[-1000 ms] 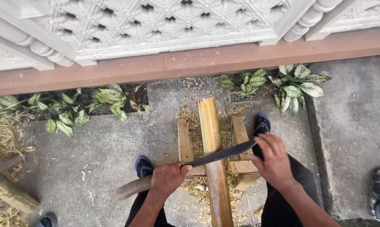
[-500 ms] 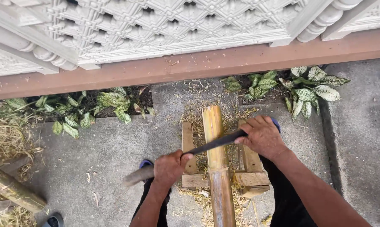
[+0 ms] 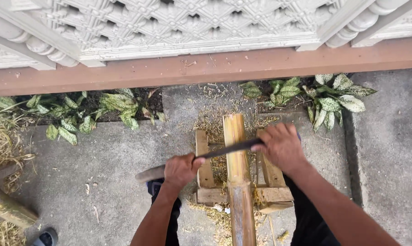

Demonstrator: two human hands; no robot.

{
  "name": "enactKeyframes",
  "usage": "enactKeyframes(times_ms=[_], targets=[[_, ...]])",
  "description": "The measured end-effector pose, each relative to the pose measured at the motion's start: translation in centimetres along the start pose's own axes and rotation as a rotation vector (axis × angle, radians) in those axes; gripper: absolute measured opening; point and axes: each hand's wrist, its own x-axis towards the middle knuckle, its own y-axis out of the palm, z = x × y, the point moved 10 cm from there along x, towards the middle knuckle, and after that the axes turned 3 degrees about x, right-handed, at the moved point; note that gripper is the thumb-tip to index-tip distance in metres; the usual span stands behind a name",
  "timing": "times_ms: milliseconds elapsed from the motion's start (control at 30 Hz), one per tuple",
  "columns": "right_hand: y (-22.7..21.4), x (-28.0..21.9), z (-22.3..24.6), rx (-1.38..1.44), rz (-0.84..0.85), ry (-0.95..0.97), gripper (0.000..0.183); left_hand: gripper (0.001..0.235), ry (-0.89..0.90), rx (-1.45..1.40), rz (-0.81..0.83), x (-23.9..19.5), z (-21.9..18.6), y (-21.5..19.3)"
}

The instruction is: Shaving the outer layer of a bamboo pole using a machete.

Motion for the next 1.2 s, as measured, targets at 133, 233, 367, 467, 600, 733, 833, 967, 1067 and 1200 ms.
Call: enactKeyframes(times_ms=[133,233,367,467,600,733,833,967,1067,1200], targets=[[-0.1,-2.8,1.5,0.065,-0.194,-0.048,0.062,0.072,0.105,-0.033,-0.151,-3.2,-0.5,0.4],[-1.2,2.4,-0.1,0.017,-0.024,-0.017,0.055,0.067,-0.096,-0.023,0.095,1.8,1.2,1.5],[-2.1,6.5,-2.4,-0.078,-0.069,-0.024,0.054,0.071,-0.058,0.004,-0.178,4.9,0.3,-2.4],[-2.1,3.9,-1.0,-0.052,-0.108,-0.032,0.052,0.072,-0.057,-0.004,-0.173,2.3,0.6,-0.9],[1.2,-5.2,3.0,0.049,-0.146,-0.031,0.053,0.069,0.019,-0.049,0.104,-5.0,0.4,3.3],[2.1,-6.4,2.8,0.177,-0.17,0.01,0.056,0.07,0.129,0.019,-0.006,-4.9,0.2,3.0],[-0.9,1.0,-0.8,0.074,-0.202,0.001,0.054,0.072,-0.077,0.104,0.209,1.6,0.0,-0.2],[0.2,5.0,-4.2,0.033,-0.187,-0.006,0.053,0.074,0.017,0.045,-0.224,3.8,-2.4,-7.0],[0.9,1.5,-2.4,0.124,-0.215,0.005,0.054,0.071,-0.033,0.064,-0.017,0.7,-2.2,-4.6],[2.1,-7.4,1.4,0.209,-0.218,0.047,0.053,0.075,0.15,0.073,-0.072,-6.0,-4.3,-3.5]])
